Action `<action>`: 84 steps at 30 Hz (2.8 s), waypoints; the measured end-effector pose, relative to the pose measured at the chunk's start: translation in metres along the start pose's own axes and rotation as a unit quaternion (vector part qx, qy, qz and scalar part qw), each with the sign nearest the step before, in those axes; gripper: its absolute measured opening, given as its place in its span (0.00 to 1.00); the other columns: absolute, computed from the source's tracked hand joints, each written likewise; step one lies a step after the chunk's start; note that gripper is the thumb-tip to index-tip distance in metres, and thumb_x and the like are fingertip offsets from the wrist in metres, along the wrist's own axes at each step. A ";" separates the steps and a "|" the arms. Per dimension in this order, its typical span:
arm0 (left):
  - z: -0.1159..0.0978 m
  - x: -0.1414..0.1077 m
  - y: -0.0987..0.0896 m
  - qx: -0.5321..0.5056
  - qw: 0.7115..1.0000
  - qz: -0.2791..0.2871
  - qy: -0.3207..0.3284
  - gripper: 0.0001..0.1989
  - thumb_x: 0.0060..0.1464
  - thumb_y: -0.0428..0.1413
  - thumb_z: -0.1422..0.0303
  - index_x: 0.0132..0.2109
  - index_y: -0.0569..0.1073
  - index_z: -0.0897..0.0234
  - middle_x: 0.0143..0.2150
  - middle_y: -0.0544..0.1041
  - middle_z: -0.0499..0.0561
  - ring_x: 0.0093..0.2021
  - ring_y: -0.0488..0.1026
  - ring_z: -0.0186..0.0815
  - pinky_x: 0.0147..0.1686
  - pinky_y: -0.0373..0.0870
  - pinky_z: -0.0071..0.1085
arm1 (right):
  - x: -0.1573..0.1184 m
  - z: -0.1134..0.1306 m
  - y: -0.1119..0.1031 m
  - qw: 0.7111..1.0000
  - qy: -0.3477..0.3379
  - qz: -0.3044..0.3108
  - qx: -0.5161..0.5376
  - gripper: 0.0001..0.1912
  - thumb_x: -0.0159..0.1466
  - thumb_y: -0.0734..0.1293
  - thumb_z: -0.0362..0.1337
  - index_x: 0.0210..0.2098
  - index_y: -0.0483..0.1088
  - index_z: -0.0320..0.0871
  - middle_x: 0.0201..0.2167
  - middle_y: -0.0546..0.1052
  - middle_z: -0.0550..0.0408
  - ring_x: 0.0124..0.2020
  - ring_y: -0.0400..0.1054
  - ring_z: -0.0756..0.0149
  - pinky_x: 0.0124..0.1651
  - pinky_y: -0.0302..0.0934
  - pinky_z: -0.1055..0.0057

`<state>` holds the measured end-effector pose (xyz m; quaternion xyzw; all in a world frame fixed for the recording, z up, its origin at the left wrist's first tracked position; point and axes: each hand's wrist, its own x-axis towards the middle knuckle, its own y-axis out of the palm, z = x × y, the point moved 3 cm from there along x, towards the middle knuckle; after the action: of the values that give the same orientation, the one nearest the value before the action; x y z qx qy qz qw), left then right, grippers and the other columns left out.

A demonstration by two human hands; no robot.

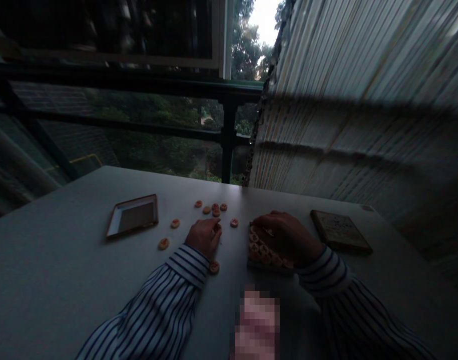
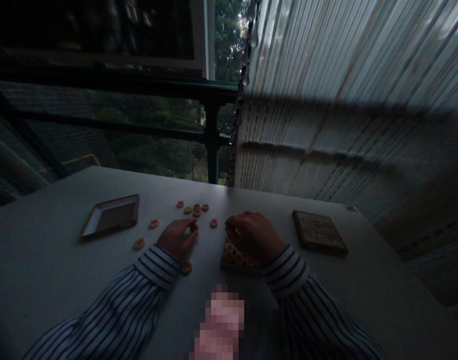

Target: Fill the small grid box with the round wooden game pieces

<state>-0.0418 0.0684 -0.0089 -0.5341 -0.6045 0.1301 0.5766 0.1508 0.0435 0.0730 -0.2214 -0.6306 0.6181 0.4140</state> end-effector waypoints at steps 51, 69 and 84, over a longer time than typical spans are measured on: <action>-0.060 -0.012 -0.027 -0.131 0.977 -0.125 0.113 0.13 0.47 0.55 0.69 0.42 0.66 0.66 0.35 0.76 0.54 0.36 0.73 0.36 0.36 0.72 0.32 | 0.000 0.009 0.014 0.963 0.025 0.016 0.267 0.15 0.60 0.59 0.44 0.34 0.71 0.41 0.27 0.75 0.54 0.27 0.67 0.72 0.30 0.57 0.76; -0.059 -0.012 -0.023 -0.292 0.954 -0.070 -0.009 0.16 0.44 0.58 0.70 0.42 0.66 0.67 0.34 0.76 0.53 0.34 0.74 0.34 0.36 0.72 0.31 | 0.000 0.009 0.015 0.960 -0.006 0.011 0.279 0.13 0.59 0.60 0.41 0.34 0.71 0.39 0.28 0.75 0.53 0.28 0.66 0.72 0.32 0.57 0.75; -0.052 -0.010 -0.011 -0.510 0.831 0.004 -0.220 0.17 0.39 0.60 0.67 0.39 0.68 0.68 0.30 0.75 0.51 0.33 0.74 0.36 0.38 0.71 0.35 | 0.001 0.010 0.015 0.956 -0.014 0.016 0.294 0.09 0.59 0.60 0.37 0.34 0.71 0.40 0.30 0.76 0.54 0.30 0.68 0.72 0.33 0.59 0.76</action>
<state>-0.0058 0.0327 0.0096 -0.7119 -0.6938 -0.0802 0.0732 0.1387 0.0405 0.0601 -0.0910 -0.4234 0.7855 0.4421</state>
